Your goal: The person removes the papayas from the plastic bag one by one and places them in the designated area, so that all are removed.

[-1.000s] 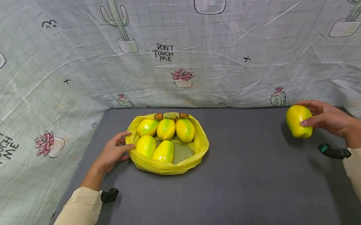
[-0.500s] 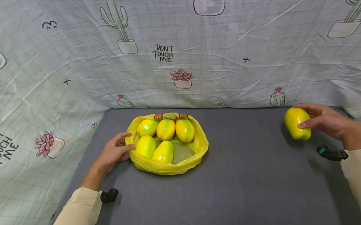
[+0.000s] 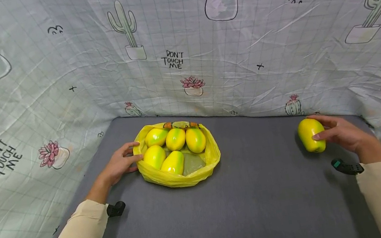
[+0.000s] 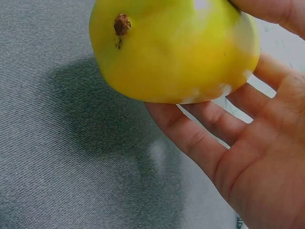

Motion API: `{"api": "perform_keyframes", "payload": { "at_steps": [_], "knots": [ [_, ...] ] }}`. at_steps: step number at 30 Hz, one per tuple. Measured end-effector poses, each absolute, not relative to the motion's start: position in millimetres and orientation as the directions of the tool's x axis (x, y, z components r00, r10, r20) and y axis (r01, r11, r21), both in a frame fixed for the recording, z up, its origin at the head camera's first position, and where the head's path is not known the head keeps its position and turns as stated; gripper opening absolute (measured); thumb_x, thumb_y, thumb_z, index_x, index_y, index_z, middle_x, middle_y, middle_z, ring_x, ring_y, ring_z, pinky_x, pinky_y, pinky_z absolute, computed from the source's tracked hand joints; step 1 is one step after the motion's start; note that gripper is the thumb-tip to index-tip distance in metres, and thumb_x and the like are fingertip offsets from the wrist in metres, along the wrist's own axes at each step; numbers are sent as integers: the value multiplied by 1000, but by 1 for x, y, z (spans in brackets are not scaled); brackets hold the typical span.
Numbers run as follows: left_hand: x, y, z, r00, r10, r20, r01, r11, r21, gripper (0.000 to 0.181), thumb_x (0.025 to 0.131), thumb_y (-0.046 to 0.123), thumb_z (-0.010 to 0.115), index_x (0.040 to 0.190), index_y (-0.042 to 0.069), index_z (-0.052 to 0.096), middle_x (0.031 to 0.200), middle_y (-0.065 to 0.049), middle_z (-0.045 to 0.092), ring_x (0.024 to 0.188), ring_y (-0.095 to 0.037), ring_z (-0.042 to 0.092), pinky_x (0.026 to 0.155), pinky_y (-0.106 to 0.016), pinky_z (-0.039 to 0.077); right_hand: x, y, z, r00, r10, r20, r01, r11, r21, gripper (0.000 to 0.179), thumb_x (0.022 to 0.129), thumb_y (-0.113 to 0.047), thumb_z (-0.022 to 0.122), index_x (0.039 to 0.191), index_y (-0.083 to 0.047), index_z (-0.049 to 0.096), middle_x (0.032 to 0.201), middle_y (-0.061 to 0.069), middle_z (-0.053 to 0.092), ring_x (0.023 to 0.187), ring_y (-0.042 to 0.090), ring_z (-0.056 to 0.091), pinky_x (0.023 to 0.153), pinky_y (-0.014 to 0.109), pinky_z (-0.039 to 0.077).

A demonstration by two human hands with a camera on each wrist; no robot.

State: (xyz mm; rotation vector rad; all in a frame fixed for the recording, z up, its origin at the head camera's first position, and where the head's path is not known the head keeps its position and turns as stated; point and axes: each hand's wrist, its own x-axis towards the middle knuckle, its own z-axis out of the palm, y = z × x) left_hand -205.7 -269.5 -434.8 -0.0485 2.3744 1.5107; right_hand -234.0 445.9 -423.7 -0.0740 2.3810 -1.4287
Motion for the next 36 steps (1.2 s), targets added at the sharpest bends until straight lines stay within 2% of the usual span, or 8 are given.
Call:
{"api": "perform_keyframes", "payload": {
  "at_steps": [3,6,8,11,23,36],
  "knots": [
    [-205,-269,-435,-947,142,-288,-200,438,876,69,104,28,66,162,12,32,166,-29,25,144,-44,43,103,-50,57,-234,445,-426,-931,-221,-291,151,493,-857,78,98,-17,70,165,-18,29,130,-27,45,104,-5,58,86,24,58],
    [-205,-269,-436,-948,140,-287,-201,436,877,68,104,27,65,161,12,32,166,-29,26,144,-44,44,103,-49,57,-233,443,-429,-928,-212,-307,168,497,-851,79,98,-18,70,166,-20,29,150,-3,40,104,-5,57,86,24,58],
    [-205,-269,-436,-948,137,-287,-203,433,878,68,104,27,65,161,12,32,165,-29,27,143,-44,44,102,-48,57,-233,442,-430,-926,-213,-313,170,504,-847,81,98,-19,70,166,-20,27,160,13,30,104,-6,57,87,24,58],
    [-205,-268,-436,-948,136,-287,-204,432,879,67,104,26,65,161,11,32,165,-29,27,143,-44,45,102,-48,58,-233,440,-431,-924,-211,-319,174,510,-842,83,98,-19,71,167,-19,25,167,26,16,103,-7,56,87,24,58],
    [-204,-269,-438,-950,141,-279,-196,430,881,67,104,26,64,161,11,32,165,-29,27,144,-44,44,103,-48,57,-233,439,-434,-918,-221,-328,170,527,-832,90,98,-20,72,168,-13,16,169,34,8,103,-13,52,86,19,56],
    [-205,-269,-438,-950,136,-281,-199,430,881,66,104,26,65,161,11,33,165,-29,28,143,-43,44,103,-49,57,-236,440,-435,-917,-234,-322,120,608,-785,94,97,-25,72,168,-8,13,168,33,18,107,-9,44,84,15,48]
  ]
}}
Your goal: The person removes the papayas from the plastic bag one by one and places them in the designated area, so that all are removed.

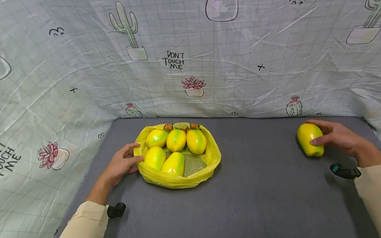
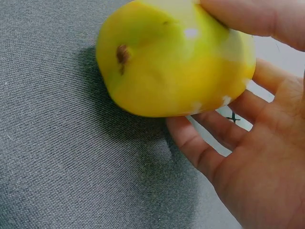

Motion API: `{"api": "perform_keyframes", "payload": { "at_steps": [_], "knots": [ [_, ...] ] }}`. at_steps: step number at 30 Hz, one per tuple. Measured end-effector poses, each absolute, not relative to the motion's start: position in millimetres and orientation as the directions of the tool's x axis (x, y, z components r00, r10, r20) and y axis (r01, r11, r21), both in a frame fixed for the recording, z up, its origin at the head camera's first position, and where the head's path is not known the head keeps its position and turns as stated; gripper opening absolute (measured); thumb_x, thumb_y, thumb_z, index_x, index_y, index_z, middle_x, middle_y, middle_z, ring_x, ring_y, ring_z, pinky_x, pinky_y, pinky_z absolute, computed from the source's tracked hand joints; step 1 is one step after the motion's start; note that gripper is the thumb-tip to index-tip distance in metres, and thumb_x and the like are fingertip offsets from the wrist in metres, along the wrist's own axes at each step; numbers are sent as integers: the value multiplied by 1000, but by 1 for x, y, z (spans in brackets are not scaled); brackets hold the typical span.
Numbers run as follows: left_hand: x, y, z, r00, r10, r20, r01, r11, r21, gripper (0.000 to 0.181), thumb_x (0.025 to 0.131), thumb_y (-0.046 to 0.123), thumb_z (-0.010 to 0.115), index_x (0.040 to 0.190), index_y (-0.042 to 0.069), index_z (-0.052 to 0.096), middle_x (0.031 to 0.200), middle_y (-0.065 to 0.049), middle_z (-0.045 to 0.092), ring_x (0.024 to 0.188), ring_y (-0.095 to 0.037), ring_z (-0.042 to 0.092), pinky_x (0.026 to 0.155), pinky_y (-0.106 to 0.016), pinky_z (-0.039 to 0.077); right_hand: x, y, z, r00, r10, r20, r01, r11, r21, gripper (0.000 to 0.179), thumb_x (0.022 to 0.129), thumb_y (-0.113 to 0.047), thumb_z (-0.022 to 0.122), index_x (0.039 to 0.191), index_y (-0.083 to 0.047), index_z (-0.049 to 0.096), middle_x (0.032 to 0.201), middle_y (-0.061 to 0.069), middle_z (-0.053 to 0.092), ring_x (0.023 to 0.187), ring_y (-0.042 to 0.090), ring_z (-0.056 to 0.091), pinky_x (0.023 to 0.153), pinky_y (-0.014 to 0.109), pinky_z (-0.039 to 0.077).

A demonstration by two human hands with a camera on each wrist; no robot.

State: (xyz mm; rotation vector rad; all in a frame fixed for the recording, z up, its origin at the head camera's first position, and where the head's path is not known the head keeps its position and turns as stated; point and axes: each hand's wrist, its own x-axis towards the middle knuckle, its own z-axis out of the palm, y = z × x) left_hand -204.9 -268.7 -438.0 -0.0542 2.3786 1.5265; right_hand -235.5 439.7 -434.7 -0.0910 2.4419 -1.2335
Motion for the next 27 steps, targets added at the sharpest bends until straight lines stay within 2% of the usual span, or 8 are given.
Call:
{"api": "perform_keyframes", "payload": {
  "at_steps": [3,7,10,13,16,19,23,27],
  "knots": [
    [-205,-269,-438,-950,136,-280,-198,432,880,67,104,26,65,161,11,33,165,-28,27,144,-43,44,103,-49,57,-236,439,-434,-913,-243,-328,117,615,-780,94,98,-26,71,168,-7,10,167,33,18,112,-1,45,86,17,46],
    [-204,-269,-438,-951,133,-280,-197,434,879,67,104,26,65,161,12,33,166,-28,27,144,-44,44,104,-49,57,-236,439,-434,-908,-242,-343,132,610,-782,95,100,-27,68,168,-9,5,169,33,12,128,23,39,96,31,43],
    [-204,-269,-438,-951,130,-281,-200,434,878,67,104,27,65,161,12,33,166,-28,27,144,-44,44,103,-48,57,-236,439,-433,-909,-234,-345,142,605,-783,96,100,-29,68,168,-9,3,170,34,9,134,35,33,99,37,39],
    [-204,-269,-438,-951,128,-280,-200,435,878,67,104,27,65,161,12,33,165,-28,28,144,-43,45,102,-47,57,-235,441,-432,-915,-222,-337,140,610,-780,96,101,-30,67,168,-7,2,170,35,8,137,41,31,97,34,41],
    [-204,-269,-439,-951,132,-278,-197,434,879,67,104,27,65,161,12,32,165,-28,28,144,-43,44,103,-47,57,-233,443,-428,-924,-210,-321,128,621,-773,95,103,-31,65,168,-6,1,171,34,7,148,50,24,98,37,42],
    [-203,-269,-440,-951,136,-277,-195,431,881,67,104,27,65,161,12,32,166,-28,27,144,-43,44,103,-47,57,-232,446,-423,-934,-195,-298,115,626,-771,93,104,-32,63,168,-6,1,171,32,7,151,57,16,103,50,40],
    [-204,-269,-440,-951,139,-277,-194,431,881,68,104,28,65,161,12,32,166,-28,27,145,-43,44,103,-47,57,-229,447,-415,-946,-177,-272,106,625,-774,92,104,-32,63,167,-4,2,171,33,7,149,58,17,109,68,31],
    [-204,-269,-439,-951,137,-279,-195,437,878,67,104,28,65,161,11,33,165,-29,27,144,-43,44,102,-47,57,-229,447,-407,-950,-163,-268,110,625,-773,93,104,-31,64,167,-3,1,171,33,4,149,61,15,113,79,22]
  ]
}}
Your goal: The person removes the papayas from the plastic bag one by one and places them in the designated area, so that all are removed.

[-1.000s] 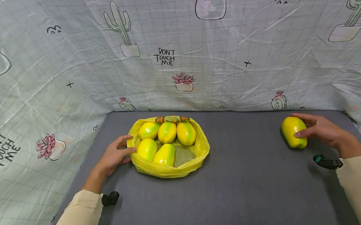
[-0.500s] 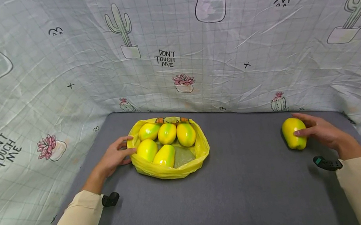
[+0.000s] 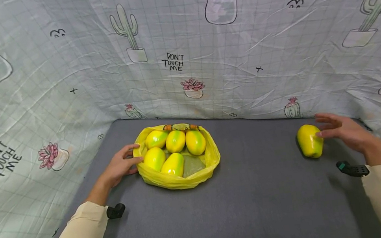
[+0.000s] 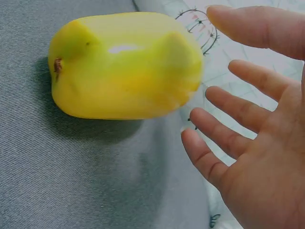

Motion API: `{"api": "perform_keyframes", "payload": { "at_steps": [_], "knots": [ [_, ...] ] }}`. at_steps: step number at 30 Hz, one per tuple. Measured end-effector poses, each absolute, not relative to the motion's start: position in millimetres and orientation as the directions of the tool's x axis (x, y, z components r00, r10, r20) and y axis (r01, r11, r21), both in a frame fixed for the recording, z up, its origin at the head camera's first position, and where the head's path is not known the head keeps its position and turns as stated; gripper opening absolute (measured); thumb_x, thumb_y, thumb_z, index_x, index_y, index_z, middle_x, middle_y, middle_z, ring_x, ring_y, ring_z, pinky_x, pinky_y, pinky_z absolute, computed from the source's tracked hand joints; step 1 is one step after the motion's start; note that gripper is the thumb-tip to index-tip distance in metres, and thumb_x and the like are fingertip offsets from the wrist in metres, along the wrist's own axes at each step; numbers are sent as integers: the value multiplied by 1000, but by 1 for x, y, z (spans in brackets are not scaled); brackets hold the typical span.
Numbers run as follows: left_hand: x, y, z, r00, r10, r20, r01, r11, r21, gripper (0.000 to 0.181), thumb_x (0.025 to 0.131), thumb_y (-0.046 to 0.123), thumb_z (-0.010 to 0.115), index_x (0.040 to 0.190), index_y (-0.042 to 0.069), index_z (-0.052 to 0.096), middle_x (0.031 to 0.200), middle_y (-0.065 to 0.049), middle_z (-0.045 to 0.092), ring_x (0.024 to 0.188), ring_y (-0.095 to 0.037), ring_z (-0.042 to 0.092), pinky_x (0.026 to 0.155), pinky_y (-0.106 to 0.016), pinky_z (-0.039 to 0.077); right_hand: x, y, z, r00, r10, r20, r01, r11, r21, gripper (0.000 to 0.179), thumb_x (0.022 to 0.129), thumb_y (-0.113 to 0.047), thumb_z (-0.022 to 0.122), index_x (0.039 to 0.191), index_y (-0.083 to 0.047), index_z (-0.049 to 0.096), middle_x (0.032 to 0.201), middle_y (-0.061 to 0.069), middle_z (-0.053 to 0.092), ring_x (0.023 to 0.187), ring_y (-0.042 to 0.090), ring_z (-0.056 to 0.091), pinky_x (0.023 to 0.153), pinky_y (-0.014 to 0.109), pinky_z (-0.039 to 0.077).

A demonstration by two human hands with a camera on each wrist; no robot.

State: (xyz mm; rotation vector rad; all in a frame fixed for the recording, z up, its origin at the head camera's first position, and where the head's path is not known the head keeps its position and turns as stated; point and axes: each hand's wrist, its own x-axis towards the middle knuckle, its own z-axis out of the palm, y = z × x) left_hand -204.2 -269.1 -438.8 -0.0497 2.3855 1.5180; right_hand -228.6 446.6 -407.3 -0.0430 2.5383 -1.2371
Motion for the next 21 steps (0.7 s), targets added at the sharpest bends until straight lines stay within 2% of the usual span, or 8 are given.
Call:
{"api": "perform_keyframes", "payload": {
  "at_steps": [4,21],
  "knots": [
    [-204,-269,-438,-949,134,-284,-199,441,875,67,104,27,65,160,11,33,165,-29,27,144,-43,44,102,-46,58,-228,443,-402,-950,-156,-269,117,621,-775,94,103,-30,66,167,-2,3,171,32,3,149,61,16,114,81,19],
    [-204,-269,-436,-949,137,-285,-199,444,874,68,104,29,65,161,12,33,166,-29,25,145,-43,42,104,-49,57,-229,422,-384,-960,-195,-202,33,636,-771,85,102,-26,67,168,-9,15,173,24,15,143,43,32,113,74,29]
  ]
}}
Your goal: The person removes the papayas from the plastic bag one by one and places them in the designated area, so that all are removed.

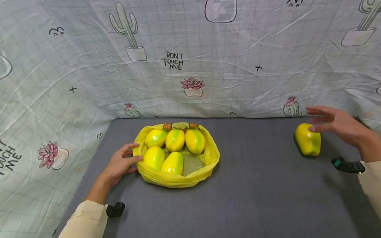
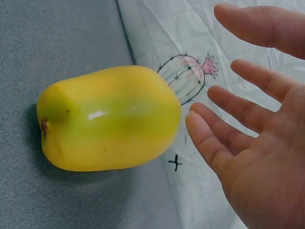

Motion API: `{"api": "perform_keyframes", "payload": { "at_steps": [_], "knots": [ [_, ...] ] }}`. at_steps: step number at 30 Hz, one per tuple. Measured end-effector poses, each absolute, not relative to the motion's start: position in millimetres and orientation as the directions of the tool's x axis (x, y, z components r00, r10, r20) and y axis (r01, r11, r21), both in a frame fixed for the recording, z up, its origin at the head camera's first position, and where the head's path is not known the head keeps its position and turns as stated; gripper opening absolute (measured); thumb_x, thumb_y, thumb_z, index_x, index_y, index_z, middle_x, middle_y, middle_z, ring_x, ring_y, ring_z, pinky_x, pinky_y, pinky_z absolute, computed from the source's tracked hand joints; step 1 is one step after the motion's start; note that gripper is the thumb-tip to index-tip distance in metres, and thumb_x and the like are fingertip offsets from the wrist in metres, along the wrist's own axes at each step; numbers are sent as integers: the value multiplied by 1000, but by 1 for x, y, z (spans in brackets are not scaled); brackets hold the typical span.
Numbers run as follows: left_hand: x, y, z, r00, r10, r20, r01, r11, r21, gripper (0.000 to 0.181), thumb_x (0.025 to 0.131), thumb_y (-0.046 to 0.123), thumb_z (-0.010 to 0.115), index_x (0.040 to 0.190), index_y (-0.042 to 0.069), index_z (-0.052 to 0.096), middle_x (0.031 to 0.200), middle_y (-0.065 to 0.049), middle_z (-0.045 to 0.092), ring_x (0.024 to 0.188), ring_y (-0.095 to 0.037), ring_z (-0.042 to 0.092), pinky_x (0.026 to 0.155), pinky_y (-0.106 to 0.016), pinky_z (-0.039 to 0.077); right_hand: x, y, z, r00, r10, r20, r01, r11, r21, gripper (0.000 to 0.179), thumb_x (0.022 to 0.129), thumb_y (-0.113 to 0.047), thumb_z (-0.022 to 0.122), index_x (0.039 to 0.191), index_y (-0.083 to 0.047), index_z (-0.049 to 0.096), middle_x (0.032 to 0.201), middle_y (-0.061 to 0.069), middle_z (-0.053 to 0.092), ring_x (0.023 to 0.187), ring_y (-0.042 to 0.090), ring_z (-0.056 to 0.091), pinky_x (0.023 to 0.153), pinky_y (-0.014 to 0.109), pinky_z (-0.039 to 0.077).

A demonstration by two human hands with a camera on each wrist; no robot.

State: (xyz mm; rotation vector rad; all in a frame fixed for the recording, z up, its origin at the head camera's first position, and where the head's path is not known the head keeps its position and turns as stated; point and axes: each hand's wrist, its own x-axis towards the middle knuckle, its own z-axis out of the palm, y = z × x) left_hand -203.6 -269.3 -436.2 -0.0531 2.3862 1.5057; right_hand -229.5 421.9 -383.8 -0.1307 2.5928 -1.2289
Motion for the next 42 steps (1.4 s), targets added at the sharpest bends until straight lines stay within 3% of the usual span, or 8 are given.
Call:
{"api": "perform_keyframes", "payload": {
  "at_steps": [7,18,21,23,26,28,42],
  "knots": [
    [-204,-269,-434,-949,131,-286,-201,447,871,67,104,30,66,160,12,34,167,-28,25,145,-43,42,103,-46,57,-230,411,-375,-964,-186,-189,26,642,-766,87,101,-23,69,167,-5,16,173,27,13,149,53,25,114,78,27],
    [-204,-271,-435,-949,135,-286,-200,444,873,67,104,28,65,160,11,33,167,-30,24,146,-44,41,102,-46,58,-227,389,-372,-961,-234,-144,-40,638,-769,85,100,-27,70,166,-6,21,170,27,24,146,45,34,112,73,33],
    [-204,-271,-436,-948,135,-288,-203,441,874,66,104,28,64,160,11,34,166,-29,24,146,-44,41,103,-47,57,-224,384,-371,-955,-259,-145,-59,642,-764,83,100,-28,70,166,-8,22,169,25,27,143,36,39,110,60,42],
    [-203,-270,-435,-948,135,-288,-203,440,875,66,104,28,64,160,11,34,166,-29,25,146,-43,41,104,-48,57,-222,381,-371,-951,-271,-145,-68,647,-760,81,101,-28,69,166,-9,24,168,23,30,138,22,45,107,43,47],
    [-203,-270,-435,-949,138,-283,-197,442,875,66,104,28,64,160,10,34,166,-30,25,146,-44,41,104,-48,57,-220,376,-370,-949,-277,-147,-73,650,-756,79,101,-30,69,165,-12,28,167,20,33,129,4,46,95,19,46],
    [-203,-270,-436,-950,138,-282,-195,442,875,66,104,28,64,160,10,34,166,-30,24,147,-44,40,104,-48,57,-219,373,-370,-947,-283,-150,-70,640,-765,78,101,-30,69,165,-12,29,167,19,34,128,0,45,92,13,44],
    [-202,-270,-436,-952,138,-274,-188,444,876,68,103,29,65,160,10,33,165,-30,27,144,-43,43,103,-48,57,-206,355,-371,-937,-339,-83,-122,541,-832,71,102,-23,68,163,-13,32,165,16,35,127,-4,47,90,11,50]
  ]
}}
